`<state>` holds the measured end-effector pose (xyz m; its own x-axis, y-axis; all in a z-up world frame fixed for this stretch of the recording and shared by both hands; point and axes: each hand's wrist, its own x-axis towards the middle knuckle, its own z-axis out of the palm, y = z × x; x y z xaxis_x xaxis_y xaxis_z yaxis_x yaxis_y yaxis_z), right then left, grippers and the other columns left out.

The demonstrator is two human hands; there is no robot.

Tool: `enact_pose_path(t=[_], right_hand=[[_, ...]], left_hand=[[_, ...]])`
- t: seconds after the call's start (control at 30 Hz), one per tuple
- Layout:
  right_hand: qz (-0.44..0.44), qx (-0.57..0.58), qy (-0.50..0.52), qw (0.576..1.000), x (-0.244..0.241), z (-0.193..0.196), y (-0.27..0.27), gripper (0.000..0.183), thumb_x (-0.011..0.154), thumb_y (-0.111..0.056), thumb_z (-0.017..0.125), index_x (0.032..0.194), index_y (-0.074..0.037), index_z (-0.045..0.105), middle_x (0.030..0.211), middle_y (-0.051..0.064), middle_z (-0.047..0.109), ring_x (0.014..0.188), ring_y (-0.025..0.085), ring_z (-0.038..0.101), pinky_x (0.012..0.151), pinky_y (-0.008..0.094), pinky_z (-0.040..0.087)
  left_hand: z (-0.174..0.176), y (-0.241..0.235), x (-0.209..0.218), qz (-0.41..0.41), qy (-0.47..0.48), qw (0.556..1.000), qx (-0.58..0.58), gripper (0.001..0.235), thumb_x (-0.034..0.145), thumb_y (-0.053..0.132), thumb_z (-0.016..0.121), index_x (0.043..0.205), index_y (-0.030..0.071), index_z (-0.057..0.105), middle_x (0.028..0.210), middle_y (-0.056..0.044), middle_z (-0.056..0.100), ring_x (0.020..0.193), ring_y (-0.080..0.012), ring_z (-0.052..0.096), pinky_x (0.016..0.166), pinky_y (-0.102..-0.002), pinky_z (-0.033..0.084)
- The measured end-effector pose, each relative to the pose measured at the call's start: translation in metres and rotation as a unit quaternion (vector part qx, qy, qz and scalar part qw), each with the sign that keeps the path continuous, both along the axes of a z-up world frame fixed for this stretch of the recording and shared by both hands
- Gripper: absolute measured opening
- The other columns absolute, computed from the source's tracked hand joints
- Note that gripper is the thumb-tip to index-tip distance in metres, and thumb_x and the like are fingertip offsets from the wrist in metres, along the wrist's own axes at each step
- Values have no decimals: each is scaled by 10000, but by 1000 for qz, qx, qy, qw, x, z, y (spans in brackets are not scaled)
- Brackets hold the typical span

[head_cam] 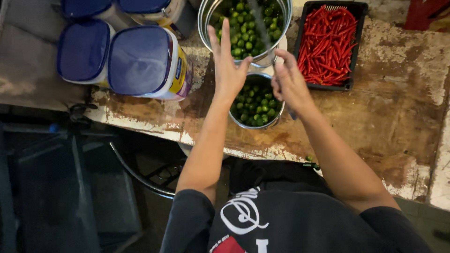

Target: The person picks up small green fruits from a large metal bowl and cuts them one by one with a knife, dropping the pieces into a smaller metal container.

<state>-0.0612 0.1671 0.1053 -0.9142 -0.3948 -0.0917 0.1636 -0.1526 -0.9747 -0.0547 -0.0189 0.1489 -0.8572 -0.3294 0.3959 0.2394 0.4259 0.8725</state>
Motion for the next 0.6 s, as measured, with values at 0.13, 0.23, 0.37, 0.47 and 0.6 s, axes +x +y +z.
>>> enact_pose_path(t=[0.13,0.23,0.37,0.47,0.6], right_hand=[[14,-61,-52,997,-1,-3,17,538,1098,-518,375,1347,-76,553,723,8,473,562,99,443,488,257,375],[39,-83,-77,993,5,-7,19,654,1102,-561,318,1248,-1,624,715,13,476,567,113,460,509,267,396],[57,-102,-88,989,13,-11,22,672,1094,-579,302,1214,-2,624,704,19,489,557,122,456,514,276,399],[46,-34,-97,994,7,-15,31,648,1093,-571,328,1224,-8,619,722,26,501,575,124,471,520,278,398],[46,-91,-116,988,13,-21,36,639,1096,-573,307,1203,-11,593,761,37,532,580,134,503,533,278,420]], left_hand=[[-72,-1,-5,-133,-113,973,-152,339,834,-9,750,1163,52,695,1086,-190,753,1060,-304,717,923,-426,576],[-163,14,-3,-260,-319,883,-224,191,866,32,654,1045,62,715,1019,-189,761,978,-367,730,853,-481,582],[-234,27,8,-209,-206,854,-429,179,886,42,678,1063,76,676,1127,-243,673,942,-399,684,761,-484,572],[-213,17,1,-220,-265,860,-378,334,774,57,768,1087,59,651,1155,-220,647,1053,-381,652,890,-429,551],[-141,7,23,-149,-300,942,-32,328,899,52,738,1200,42,609,1129,-160,723,1001,-253,731,904,-324,574]])
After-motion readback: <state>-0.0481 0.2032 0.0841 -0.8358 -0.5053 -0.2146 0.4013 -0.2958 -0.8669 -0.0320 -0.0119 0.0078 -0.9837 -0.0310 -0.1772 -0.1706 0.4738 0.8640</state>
